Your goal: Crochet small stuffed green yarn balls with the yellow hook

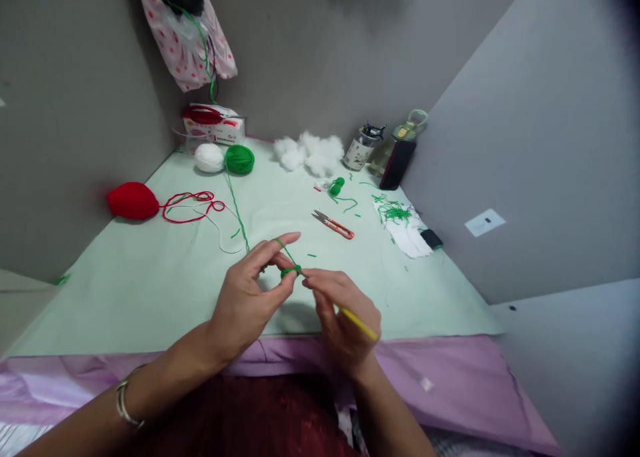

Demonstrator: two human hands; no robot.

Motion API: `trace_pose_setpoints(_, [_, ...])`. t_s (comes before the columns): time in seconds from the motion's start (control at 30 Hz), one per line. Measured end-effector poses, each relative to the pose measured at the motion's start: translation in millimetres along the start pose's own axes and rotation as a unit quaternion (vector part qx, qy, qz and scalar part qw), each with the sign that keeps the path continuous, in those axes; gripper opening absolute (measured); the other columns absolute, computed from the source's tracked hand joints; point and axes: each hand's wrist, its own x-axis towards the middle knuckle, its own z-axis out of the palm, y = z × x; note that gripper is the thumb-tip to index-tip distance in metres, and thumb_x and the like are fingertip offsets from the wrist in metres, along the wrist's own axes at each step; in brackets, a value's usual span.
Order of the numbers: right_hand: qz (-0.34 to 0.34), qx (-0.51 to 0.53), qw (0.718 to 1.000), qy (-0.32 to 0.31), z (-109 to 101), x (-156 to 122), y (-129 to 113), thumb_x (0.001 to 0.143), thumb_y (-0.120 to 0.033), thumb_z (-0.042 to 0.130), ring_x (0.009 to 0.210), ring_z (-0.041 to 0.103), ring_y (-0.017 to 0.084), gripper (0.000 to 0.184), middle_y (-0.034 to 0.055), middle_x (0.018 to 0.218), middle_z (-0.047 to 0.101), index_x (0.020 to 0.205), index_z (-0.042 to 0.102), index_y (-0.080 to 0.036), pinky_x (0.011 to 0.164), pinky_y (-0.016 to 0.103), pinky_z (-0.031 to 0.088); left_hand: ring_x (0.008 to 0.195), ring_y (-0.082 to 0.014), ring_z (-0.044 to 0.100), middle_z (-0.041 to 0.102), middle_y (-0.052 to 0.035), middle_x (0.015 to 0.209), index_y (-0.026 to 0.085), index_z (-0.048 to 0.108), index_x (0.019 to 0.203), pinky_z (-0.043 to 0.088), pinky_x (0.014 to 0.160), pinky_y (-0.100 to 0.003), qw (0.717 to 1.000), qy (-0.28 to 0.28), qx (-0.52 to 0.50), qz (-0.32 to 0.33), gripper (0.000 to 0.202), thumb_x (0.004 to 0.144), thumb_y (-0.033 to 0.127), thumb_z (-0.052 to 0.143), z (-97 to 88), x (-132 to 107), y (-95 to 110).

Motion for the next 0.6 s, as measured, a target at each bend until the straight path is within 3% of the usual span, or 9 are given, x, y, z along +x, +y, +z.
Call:
trace_pose_setpoints(0.07, [-0.068, -0.073, 0.995, -0.005, 5.4, -3.4, 2.0, 0.092, -0.007, 0.065, 0.108, 0.076, 0.023, 0.047, 0.0119, 0.121, 0.078, 0.133, 0.067, -0.029, 0.084, 0.038, 0.066, 0.086, -0.0163, 0.061, 0.06, 0.0022, 0.083, 0.021, 0.065, 0.137, 0.051, 0.095, -0.033, 0.998, 0.002, -0.041, -0.045, 0.054, 0.084, 0.023, 0.073, 1.1, 2.7, 2.2])
trace_pose_setpoints(0.13, [-0.095, -0.104, 0.99, 0.006, 10.2, -4.2, 1.5, 0.092, -0.006, 0.066, 0.114, 0.074, 0.025, 0.051, 0.0131, 0.125, 0.076, 0.137, 0.065, -0.029, 0.087, 0.039, 0.065, 0.082, -0.0155, 0.06, 0.058, 0.0031, 0.082, 0.019, 0.062, 0.139, 0.052, 0.089, -0.031, 0.994, 0.002, -0.083, -0.076, 0.06, 0.082, 0.025, 0.075, 1.2, 4.5, 4.3])
trace_pose_setpoints(0.33, [0.062, 0.055, 0.996, 0.028, 10.7, 15.2, -6.8, 0.099, -0.007, 0.054, 0.091, 0.075, 0.018, 0.027, 0.0051, 0.097, 0.079, 0.107, 0.073, -0.025, 0.08, 0.034, 0.063, 0.085, -0.0151, 0.06, 0.058, 0.0043, 0.081, 0.018, 0.062, 0.139, 0.049, 0.094, -0.03, 0.994, 0.007, -0.091, -0.055, 0.062, 0.079, 0.022, 0.077, -1.1, 4.4, -0.3])
trace_pose_setpoints(0.4, [0.008, -0.015, 0.999, 0.037, 11.9, 16.5, -5.6, 0.098, -0.007, 0.057, 0.093, 0.074, 0.018, 0.027, 0.0065, 0.1, 0.078, 0.111, 0.073, -0.024, 0.079, 0.034, 0.063, 0.083, -0.0148, 0.059, 0.059, 0.0041, 0.081, 0.017, 0.061, 0.141, 0.049, 0.089, -0.03, 0.989, -0.024, -0.121, -0.079, 0.065, 0.079, 0.023, 0.077, 0.0, 4.4, -2.8])
trace_pose_setpoints(0.5, [-0.089, -0.155, 0.981, 0.07, 16.9, 8.8, -0.1, 0.095, -0.006, 0.063, 0.099, 0.072, 0.021, 0.035, 0.0105, 0.11, 0.075, 0.123, 0.073, -0.024, 0.08, 0.035, 0.063, 0.085, -0.014, 0.059, 0.061, 0.0034, 0.084, 0.016, 0.059, 0.143, 0.048, 0.086, -0.027, 0.977, -0.059, -0.176, -0.105, 0.067, 0.08, 0.022, 0.079, 1.7, 3.8, -2.5])
trace_pose_setpoints(0.6, [-0.124, -0.205, 0.967, 0.089, 19.3, 1.4, 3.2, 0.094, -0.005, 0.063, 0.101, 0.072, 0.022, 0.043, 0.0094, 0.11, 0.074, 0.131, 0.071, -0.027, 0.081, 0.036, 0.064, 0.08, -0.0116, 0.057, 0.061, 0.0042, 0.081, 0.018, 0.057, 0.146, 0.046, 0.081, -0.025, 0.951, -0.094, -0.253, -0.15, 0.07, 0.081, 0.024, 0.082, 0.1, 2.8, 0.8])
